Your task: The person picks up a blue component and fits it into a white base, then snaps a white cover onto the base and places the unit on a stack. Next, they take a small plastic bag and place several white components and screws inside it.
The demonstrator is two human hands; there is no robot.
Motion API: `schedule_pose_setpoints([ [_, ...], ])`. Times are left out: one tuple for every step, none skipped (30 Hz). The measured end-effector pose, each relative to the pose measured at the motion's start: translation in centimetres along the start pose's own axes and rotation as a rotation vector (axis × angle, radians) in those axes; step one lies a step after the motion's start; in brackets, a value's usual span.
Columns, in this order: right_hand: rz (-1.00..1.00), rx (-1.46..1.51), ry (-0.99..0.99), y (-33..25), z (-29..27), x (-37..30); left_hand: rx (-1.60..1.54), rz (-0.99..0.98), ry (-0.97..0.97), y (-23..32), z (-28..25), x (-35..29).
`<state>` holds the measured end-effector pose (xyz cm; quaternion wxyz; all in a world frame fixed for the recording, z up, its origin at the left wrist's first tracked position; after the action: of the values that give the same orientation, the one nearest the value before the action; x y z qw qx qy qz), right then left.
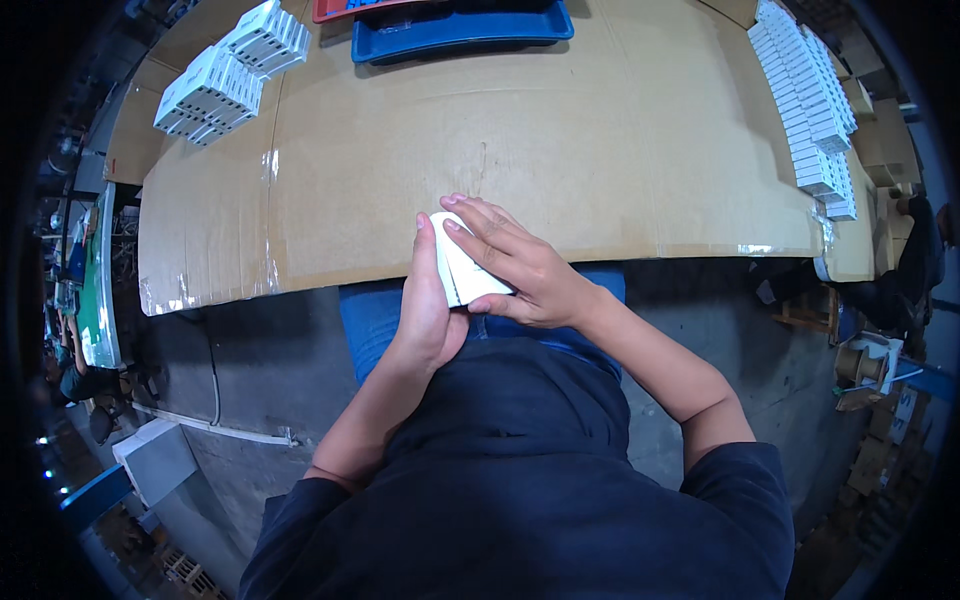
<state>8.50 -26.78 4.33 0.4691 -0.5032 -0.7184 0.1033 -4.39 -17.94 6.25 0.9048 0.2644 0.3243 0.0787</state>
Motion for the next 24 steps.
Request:
schedule_pose_setpoints([
  [-0.028, -0.027, -0.015, -0.2, -0.3, 0.1, 0.030, 0.028, -0.026, -0.1, 0.1, -0.1],
  [-0.056, -0.054, -0.030, -0.5, -0.6, 0.2, 0.060, 0.057, -0.053, -0.2, 0.1, -0.3],
  [-0.066, -0.049, -0.036, -0.8, -0.8, 0.4, 0.089, 0.078, -0.076, -0.1, 0.3, -0.5],
  [-0.066, -0.050, -0.037, -1.0, -1.0, 0.5, 0.088, 0.078, -0.077, -0.3, 0.2, -0.7],
  [-0.079, -0.047, -0.040, -1.1, -1.1, 0.6, 0.105, 0.098, -0.102, -0.5, 0.2, -0.8],
  [-0.093, -0.043, -0.043, -1.3, -1.2, 0.7, 0.123, 0.119, -0.126, -0.6, 0.2, -0.9],
  [-0.092, -0.045, -0.044, -1.4, -1.3, 0.8, 0.122, 0.119, -0.129, -0.5, 0.2, -1.0],
  [-0.092, -0.051, -0.044, -1.5, -1.3, 0.8, 0.130, 0.105, -0.162, -0.3, 0.2, -1.1],
  [-0.091, -0.057, -0.043, -1.6, -1.4, 0.8, 0.137, 0.092, -0.196, -0.2, 0.3, -1.2],
  [-0.093, -0.056, -0.044, -1.7, -1.5, 0.9, 0.137, 0.094, -0.195, -0.1, 0.4, -1.2],
  [-0.091, -0.087, -0.053, -1.8, -1.6, 1.0, 0.138, 0.138, -0.231, 0.0, 0.7, -1.2],
  [-0.089, -0.118, -0.061, -2.0, -1.8, 1.1, 0.139, 0.182, -0.266, 0.1, 0.8, -1.3],
  [-0.091, -0.121, -0.062, -2.2, -2.1, 1.3, 0.139, 0.184, -0.268, 0.2, 0.7, -1.2],
  [-0.069, -0.146, -0.096, -2.5, -2.5, 1.4, 0.077, 0.167, -0.350, 0.4, 0.5, -1.3],
  [-0.046, -0.171, -0.129, -2.6, -2.8, 1.4, 0.016, 0.148, -0.431, 0.5, 0.2, -1.3],
  [-0.044, -0.178, -0.127, -2.4, -3.0, 1.2, 0.018, 0.146, -0.438, 0.6, 0.0, -1.4],
  [-0.045, -0.121, -0.138, -1.9, -3.2, 1.0, 0.170, 0.195, -0.403, 0.7, -0.3, -1.4],
  [-0.045, -0.065, -0.148, -1.7, -3.3, 0.7, 0.322, 0.243, -0.367, 0.7, -0.7, -1.4],
  [0.040, 0.088, -0.009, -2.0, -3.0, 0.8, 0.236, 0.180, -0.348, 0.6, -1.7, -1.1],
  [0.046, 0.079, -0.001, -2.4, -2.1, 1.3, 0.240, 0.173, -0.359, 0.8, -1.8, -1.2],
  [0.172, 0.230, 0.308, -2.8, -1.1, 2.1, 0.232, 0.204, -0.337, 1.2, -1.7, -1.4],
  [0.292, 0.385, 0.618, -3.2, -0.7, 2.3, 0.223, 0.237, -0.312, 1.6, -1.5, -1.6],
  [0.460, 0.646, 0.664, -3.9, -0.9, 2.5, 0.231, 0.307, -0.263, 1.8, -1.1, -1.8],
  [0.460, 0.641, 0.675, -3.7, -1.1, 2.1, 0.236, 0.301, -0.270, 1.7, -1.5, -1.6],
])
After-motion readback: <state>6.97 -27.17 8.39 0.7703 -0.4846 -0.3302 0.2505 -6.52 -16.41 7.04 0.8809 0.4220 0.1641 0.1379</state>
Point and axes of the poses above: each hand's wrist, its own x-axis towards the middle knuckle, its own z-axis out of the palm, y = z × x, the point moved 1 cm from there along x, towards the middle knuckle, and after that the axes turned 6 degrees about -z, right-handed, at the moved point
